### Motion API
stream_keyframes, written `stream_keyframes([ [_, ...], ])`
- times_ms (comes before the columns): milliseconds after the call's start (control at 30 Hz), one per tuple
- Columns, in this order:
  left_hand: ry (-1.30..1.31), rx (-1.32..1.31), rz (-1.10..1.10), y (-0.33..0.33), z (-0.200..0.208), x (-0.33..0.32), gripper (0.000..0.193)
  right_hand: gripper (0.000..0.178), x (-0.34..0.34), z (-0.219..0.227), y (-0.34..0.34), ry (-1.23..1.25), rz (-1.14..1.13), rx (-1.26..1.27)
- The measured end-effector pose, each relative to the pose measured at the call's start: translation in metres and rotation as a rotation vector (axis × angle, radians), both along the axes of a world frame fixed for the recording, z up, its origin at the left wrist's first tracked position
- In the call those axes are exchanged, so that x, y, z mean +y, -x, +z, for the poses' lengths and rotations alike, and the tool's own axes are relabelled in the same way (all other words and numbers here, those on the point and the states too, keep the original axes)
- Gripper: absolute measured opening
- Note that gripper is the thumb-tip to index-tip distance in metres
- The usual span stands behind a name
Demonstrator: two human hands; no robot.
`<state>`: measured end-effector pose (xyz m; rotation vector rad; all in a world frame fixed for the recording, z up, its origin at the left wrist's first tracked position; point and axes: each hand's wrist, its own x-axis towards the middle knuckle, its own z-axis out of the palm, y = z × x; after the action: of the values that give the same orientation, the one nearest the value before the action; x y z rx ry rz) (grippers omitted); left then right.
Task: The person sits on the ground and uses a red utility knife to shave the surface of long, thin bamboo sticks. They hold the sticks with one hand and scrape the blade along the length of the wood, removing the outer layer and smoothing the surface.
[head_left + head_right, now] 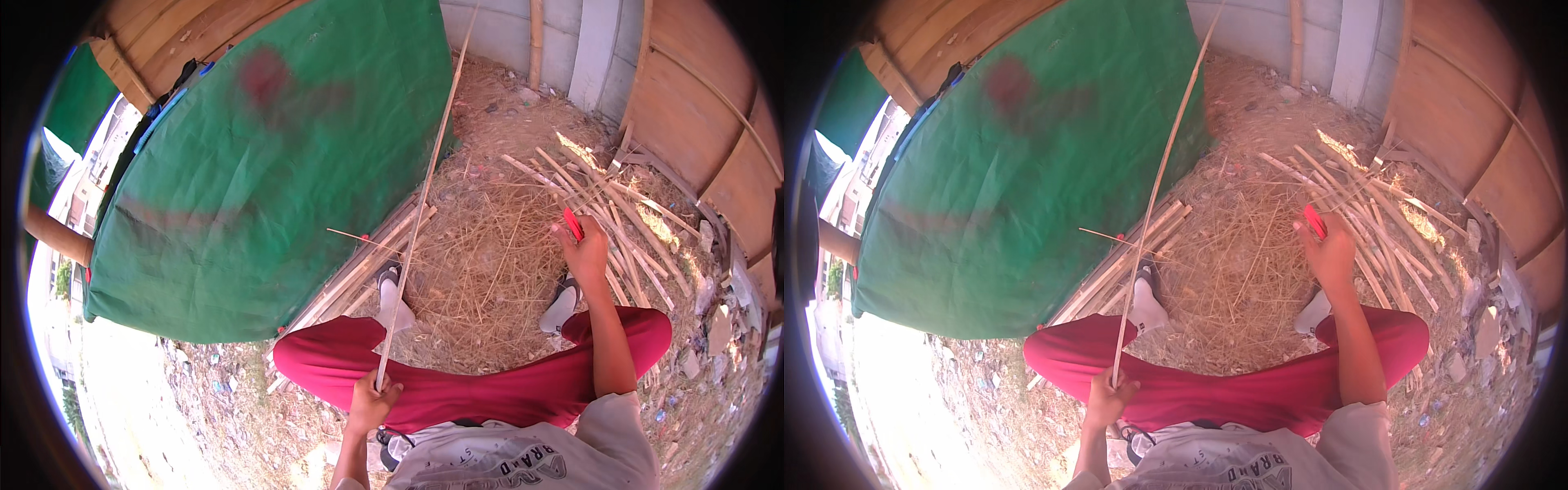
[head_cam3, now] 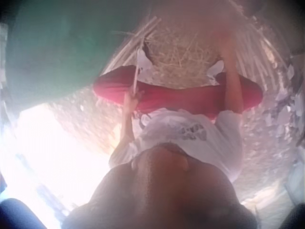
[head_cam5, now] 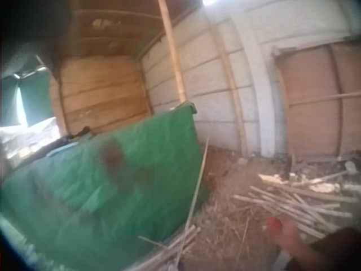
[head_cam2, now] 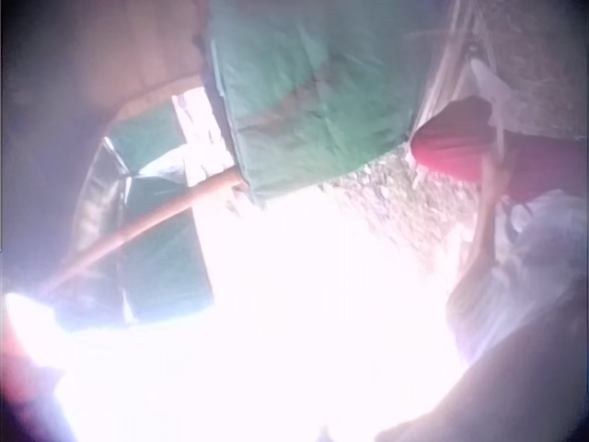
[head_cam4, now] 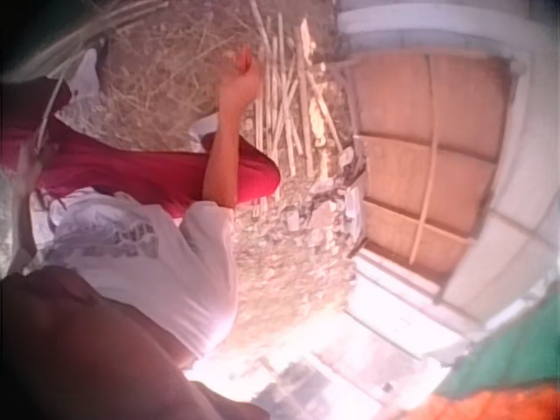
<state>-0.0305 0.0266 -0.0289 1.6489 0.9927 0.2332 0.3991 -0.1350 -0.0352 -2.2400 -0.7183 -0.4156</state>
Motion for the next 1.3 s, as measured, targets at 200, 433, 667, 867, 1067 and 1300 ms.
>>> stream_keyframes([
  [200, -0.021, -0.025, -0.023, -0.012, 0.009, -0.005, 0.039, 0.027, -0.032, 0.031, 0.005, -0.06, 0.07, 0.175],
  [433, 0.082, -0.19, -0.087, -0.033, 0.007, 0.0, 0.041, 0.02, -0.041, 0.063, 0.004, -0.336, 0.162, 0.468],
  [667, 0.193, -0.3, -0.147, -0.103, 0.017, -0.025, 0.043, 0.028, -0.002, 0.049, 0.01, -0.485, 0.253, 0.928],
  [867, 0.24, -0.28, -0.206, -0.136, 0.038, -0.037, 0.044, 0.035, 0.029, 0.048, 0.008, -0.505, 0.324, 0.851],
  [1067, 0.317, -0.404, -0.312, -0.144, 0.018, -0.046, 0.043, 0.039, 0.048, 0.061, 0.002, -0.634, 0.249, 0.883],
  [1300, 0.297, -0.369, -0.403, -0.16, 0.022, -0.053, 0.043, 0.054, 0.057, 0.068, -0.017, -0.625, 0.187, 0.928],
])
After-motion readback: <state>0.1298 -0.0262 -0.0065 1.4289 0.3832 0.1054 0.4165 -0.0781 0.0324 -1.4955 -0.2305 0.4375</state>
